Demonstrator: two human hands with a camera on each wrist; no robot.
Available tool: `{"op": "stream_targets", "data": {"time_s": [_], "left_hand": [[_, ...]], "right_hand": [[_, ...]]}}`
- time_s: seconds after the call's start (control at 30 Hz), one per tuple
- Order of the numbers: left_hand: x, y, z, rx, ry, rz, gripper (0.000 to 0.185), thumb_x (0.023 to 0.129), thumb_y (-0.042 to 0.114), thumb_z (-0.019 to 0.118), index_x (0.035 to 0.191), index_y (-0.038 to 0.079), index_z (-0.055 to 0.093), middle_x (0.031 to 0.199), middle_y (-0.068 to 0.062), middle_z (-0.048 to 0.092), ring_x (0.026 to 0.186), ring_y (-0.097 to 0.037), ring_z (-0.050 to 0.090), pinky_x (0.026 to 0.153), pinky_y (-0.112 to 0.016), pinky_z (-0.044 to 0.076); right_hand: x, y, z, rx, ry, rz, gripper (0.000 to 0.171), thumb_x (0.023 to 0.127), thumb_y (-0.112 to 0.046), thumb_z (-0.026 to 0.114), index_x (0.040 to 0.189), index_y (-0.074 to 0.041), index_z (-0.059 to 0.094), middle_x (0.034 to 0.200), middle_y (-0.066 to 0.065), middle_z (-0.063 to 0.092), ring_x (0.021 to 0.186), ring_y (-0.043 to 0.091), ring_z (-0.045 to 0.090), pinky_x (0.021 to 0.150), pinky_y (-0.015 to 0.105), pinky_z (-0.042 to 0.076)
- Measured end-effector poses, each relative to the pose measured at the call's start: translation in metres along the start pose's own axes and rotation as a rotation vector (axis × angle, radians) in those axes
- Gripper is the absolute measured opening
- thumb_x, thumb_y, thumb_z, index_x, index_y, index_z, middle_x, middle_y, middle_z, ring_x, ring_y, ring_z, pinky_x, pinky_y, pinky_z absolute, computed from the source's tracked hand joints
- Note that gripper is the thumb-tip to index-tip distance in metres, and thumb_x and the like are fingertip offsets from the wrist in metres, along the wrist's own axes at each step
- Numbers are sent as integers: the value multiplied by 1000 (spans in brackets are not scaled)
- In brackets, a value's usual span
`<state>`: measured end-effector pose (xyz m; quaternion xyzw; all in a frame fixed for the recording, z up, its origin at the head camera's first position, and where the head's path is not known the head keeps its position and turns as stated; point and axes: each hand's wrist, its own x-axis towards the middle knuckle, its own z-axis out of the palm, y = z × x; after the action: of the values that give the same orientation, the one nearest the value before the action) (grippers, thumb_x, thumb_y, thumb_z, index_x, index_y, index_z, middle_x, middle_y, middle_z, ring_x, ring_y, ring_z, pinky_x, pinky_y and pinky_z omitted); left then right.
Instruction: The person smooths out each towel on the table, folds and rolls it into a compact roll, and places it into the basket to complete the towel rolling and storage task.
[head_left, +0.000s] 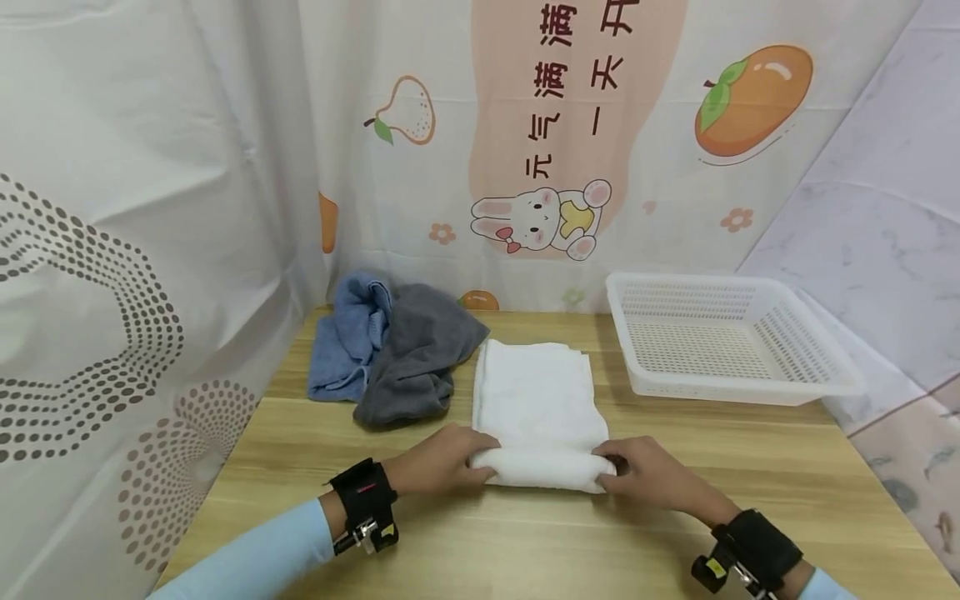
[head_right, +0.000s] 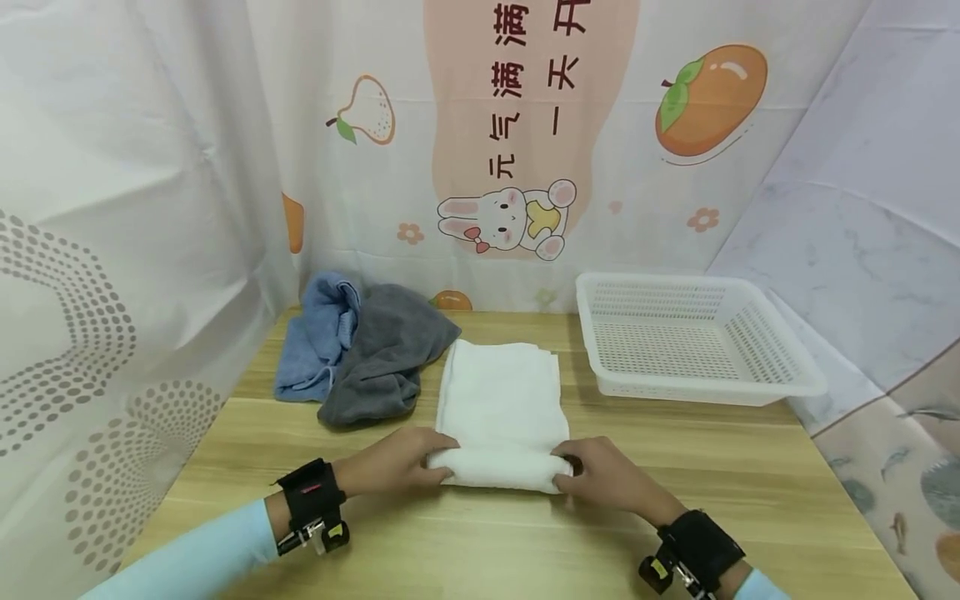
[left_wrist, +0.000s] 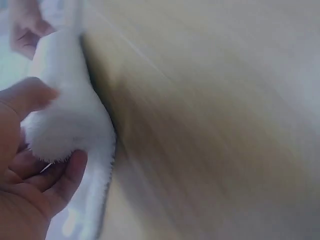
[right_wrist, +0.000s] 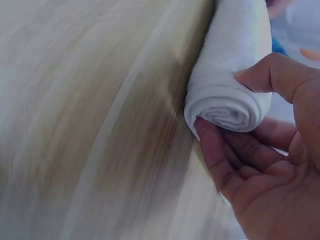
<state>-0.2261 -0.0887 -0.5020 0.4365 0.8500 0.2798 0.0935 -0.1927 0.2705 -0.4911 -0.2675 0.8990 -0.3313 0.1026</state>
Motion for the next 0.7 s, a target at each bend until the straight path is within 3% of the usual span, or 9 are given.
{"op": "stream_targets", "data": {"time_s": [0.13,0.23,0.4,0.6,0.7], "left_hand": [[2,-4,-2,-264,1,-114,24,102,30,68,123,24,58,68,10,53,55,-2,44,57,-21,39],[2,-6,-4,-367,28,-160,17,102,28,67,116,26,56,68,7,54,52,-6,44,55,-22,38],[2,-3,-5,-390,36,-237,11,103,31,66,100,25,58,102,5,65,64,-8,46,63,-24,42],[-2,2,0,-406,18,-255,10,106,36,59,108,26,61,92,2,63,68,-13,58,66,-28,50],[-1,2,2,-358,47,-237,13,106,39,57,104,28,62,105,6,66,77,-10,59,75,-28,51]], "right_hand": [[0,4,-1,150,-16,139,28,94,-27,76,113,-9,63,98,-1,72,83,9,61,69,25,49],[2,3,0,205,-6,185,30,97,-29,73,113,-10,57,92,0,72,79,14,60,67,26,47],[3,1,-3,314,-32,254,29,99,-25,70,115,-6,54,78,2,64,71,18,57,61,26,44],[0,-4,-6,395,-70,318,29,98,-22,70,115,-4,54,83,6,65,78,23,57,64,29,44],[0,-7,-6,344,-36,342,30,95,-22,74,113,-6,56,88,7,67,81,24,59,67,32,46]]}}
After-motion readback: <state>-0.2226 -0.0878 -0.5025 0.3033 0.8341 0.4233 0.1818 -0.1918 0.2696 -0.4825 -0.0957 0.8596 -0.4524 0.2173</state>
